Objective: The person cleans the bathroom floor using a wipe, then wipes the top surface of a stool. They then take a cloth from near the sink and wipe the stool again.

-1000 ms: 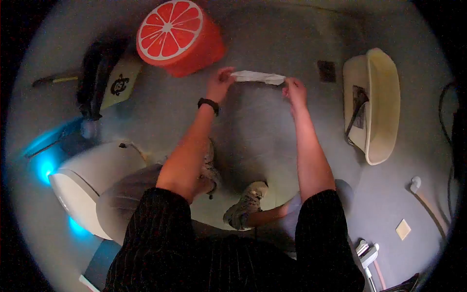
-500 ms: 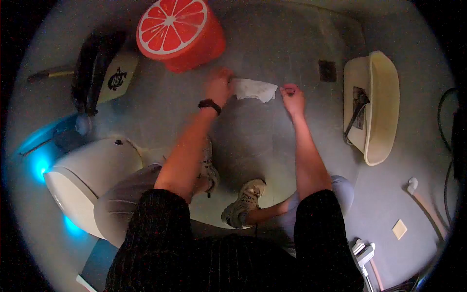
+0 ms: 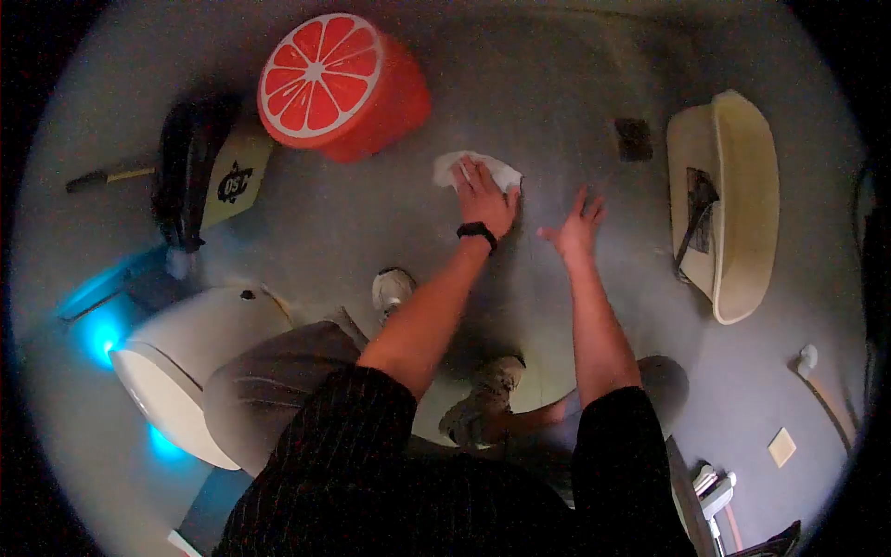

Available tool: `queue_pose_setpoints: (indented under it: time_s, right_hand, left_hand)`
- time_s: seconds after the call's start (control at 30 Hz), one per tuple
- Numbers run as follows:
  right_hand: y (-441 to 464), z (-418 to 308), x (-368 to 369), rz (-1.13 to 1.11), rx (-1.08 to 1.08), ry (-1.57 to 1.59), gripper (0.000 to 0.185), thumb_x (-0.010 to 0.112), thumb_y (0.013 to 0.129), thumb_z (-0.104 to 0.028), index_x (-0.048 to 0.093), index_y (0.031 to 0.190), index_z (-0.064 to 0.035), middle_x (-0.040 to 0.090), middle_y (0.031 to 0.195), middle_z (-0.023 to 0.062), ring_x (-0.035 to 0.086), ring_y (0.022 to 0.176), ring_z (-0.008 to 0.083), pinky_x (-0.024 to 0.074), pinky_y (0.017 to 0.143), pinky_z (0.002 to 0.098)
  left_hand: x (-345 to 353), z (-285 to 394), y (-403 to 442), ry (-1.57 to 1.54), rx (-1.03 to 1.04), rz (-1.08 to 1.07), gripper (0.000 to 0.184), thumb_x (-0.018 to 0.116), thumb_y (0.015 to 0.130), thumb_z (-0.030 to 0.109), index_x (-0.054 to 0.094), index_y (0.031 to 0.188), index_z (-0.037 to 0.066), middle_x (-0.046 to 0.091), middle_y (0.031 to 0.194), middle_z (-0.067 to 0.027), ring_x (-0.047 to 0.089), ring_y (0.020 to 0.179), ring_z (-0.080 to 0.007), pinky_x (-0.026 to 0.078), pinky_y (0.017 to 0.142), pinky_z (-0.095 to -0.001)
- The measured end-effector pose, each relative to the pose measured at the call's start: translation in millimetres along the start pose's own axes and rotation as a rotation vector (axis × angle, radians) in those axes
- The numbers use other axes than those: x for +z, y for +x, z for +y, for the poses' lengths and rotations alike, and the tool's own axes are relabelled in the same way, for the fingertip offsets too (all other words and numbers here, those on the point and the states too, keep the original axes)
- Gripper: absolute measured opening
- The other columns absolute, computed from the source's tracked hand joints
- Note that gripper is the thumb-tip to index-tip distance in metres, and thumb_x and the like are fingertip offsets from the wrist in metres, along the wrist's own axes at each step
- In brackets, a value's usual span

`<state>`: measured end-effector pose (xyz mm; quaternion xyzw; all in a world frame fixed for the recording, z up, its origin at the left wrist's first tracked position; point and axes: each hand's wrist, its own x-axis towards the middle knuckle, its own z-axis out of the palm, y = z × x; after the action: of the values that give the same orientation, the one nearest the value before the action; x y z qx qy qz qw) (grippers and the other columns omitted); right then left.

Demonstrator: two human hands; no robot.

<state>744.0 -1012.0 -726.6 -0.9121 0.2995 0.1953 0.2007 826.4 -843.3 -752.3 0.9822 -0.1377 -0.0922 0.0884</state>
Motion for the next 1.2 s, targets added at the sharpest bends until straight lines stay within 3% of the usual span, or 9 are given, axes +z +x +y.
queue_pose_setpoints:
  time_s: [0.27,0.37,0.47,0.5,0.57,0.73,0.87,0.93,1.2]
  right_hand:
    - [8,6,10,-0.008,-0.044,-0.068,0.138,0.093,0.063,-0.04,0.002,0.162,-0.009,0.005,0.161,0.0388,0.008,0.147,0.0614,0.0268,0.119,0.0604]
    - [5,7,18,-0.023,0.045,-0.17,0.136,0.092,0.064,-0.041,0.003,0.162,-0.0091,0.005,0.162,0.0372,0.01,0.147,0.06,0.0314,0.117,0.0609]
    - [5,-9,4,-0.111,0.141,-0.113,0.135,0.091,0.065,-0.044,0.003,0.162,-0.0098,0.005,0.164,0.034,0.012,0.149,0.0569,0.0395,0.112,0.0609]
    - [7,-10,4,-0.145,0.15,-0.14,0.135,0.091,0.065,-0.045,0.003,0.162,-0.0102,0.005,0.164,0.0329,0.013,0.149,0.0556,0.0422,0.11,0.0602]
    - [6,-12,2,-0.185,0.173,-0.159,0.136,0.09,0.065,-0.046,0.003,0.162,-0.0105,0.005,0.165,0.0318,0.014,0.15,0.0542,0.0449,0.108,0.0594]
    - [10,-17,-3,-0.191,0.173,-0.152,0.13,0.09,0.067,-0.043,0.008,0.163,-0.0119,0.005,0.166,0.0292,0.012,0.149,0.0563,0.0413,0.109,0.0629]
    - [9,-4,6,-0.192,0.186,-0.084,0.13,0.091,0.067,-0.041,0.008,0.163,-0.0116,0.005,0.166,0.0285,0.008,0.149,0.0576,0.0379,0.11,0.0659]
    - [10,2,13,-0.158,0.155,-0.068,0.129,0.091,0.069,-0.036,0.007,0.163,-0.0131,0.001,0.167,0.0274,0.005,0.149,0.0583,0.0338,0.111,0.0692]
    - [6,7,1,-0.159,0.198,0.069,0.131,0.093,0.065,-0.033,0.008,0.163,-0.0172,-0.003,0.168,0.0233,0.004,0.151,0.0552,0.0323,0.111,0.071]
  left_hand:
    - [21,-66,147,-0.217,0.197,0.016,0.063,0.051,0.099,0.037,0.043,0.149,-0.001,0.028,0.162,-0.0226,0.023,0.149,-0.0468,0.023,0.121,-0.0579]
    - [20,-90,197,0.256,0.315,-0.094,0.06,0.051,0.099,0.034,0.043,0.15,0.003,0.031,0.162,-0.02,0.025,0.148,-0.0464,0.025,0.119,-0.0603]
    - [45,-109,241,-1.146,0.245,0.08,0.058,0.048,0.1,0.034,0.042,0.152,0.009,0.032,0.162,-0.0174,0.026,0.149,-0.046,0.026,0.118,-0.0605]
    - [11,-93,247,-0.245,0.245,0.003,0.058,0.046,0.101,0.034,0.04,0.153,0.01,0.032,0.162,-0.0171,0.026,0.149,-0.046,0.025,0.119,-0.0603]
    - [3,-79,259,0.658,0.239,-0.061,0.058,0.044,0.102,0.035,0.039,0.155,0.012,0.033,0.161,-0.0167,0.026,0.149,-0.046,0.024,0.12,-0.0601]
    - [18,-23,297,0.007,0.285,0.079,0.066,0.04,0.103,0.045,0.028,0.159,0.012,0.031,0.162,-0.0194,0.024,0.151,-0.0429,0.019,0.121,-0.0582]
    - [46,41,339,0.126,0.411,0.017,0.065,0.036,0.104,0.047,0.029,0.159,0.012,0.031,0.162,-0.0212,0.025,0.151,-0.0401,0.02,0.121,-0.0573]
    - [64,66,359,-0.063,0.743,0.424,0.065,0.038,0.104,0.044,0.028,0.16,0.013,0.034,0.16,-0.0221,0.029,0.15,-0.0401,0.021,0.122,-0.0552]
    - [55,199,375,0.485,0.855,-0.192,0.06,0.047,0.101,0.049,0.044,0.151,0.016,0.029,0.162,-0.0179,0.025,0.151,-0.0385,0.024,0.119,-0.0613]
